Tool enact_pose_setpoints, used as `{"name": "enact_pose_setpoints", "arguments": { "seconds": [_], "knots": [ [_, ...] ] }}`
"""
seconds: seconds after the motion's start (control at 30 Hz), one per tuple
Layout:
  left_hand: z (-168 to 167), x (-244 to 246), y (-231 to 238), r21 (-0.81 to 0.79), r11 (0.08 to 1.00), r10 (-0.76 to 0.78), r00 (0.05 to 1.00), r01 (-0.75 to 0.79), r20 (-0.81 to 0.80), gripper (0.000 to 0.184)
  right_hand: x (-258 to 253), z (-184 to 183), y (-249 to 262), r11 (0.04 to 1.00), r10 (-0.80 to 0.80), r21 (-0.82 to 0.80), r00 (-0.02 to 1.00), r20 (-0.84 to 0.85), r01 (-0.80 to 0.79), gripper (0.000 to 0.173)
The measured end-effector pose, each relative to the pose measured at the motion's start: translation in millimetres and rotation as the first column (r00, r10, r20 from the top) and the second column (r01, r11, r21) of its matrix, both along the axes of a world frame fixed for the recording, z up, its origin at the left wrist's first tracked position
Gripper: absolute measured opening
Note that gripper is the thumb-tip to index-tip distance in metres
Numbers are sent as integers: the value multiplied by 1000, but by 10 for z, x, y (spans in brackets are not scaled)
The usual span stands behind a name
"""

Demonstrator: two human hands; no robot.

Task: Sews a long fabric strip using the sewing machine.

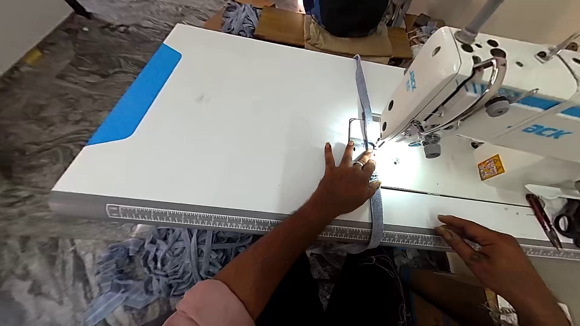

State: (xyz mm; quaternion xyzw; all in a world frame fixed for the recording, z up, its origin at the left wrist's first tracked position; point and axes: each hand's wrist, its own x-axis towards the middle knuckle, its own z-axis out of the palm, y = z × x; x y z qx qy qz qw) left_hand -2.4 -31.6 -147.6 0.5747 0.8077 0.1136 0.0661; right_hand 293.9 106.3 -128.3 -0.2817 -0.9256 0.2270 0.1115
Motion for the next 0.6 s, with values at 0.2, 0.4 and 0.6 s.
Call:
{"name": "enact_pose_setpoints", "arguments": {
  "seconds": [0.2,0.4,0.6],
  "knots": [
    [74,-44,23,-27,999,-30,999,30,-11,62,-368,-73,-17,983,-111,-163,982,-153,85,22],
    [46,102,-190,23,996,-80,997,81,-22,59,-738,-88,-3,987,-26,-159,977,-210,-8,25],
    [-90,333,-516,61,989,-129,990,132,-52,62,-1252,-285,-24,995,85,62,975,-208,-74,36]
  ]
}}
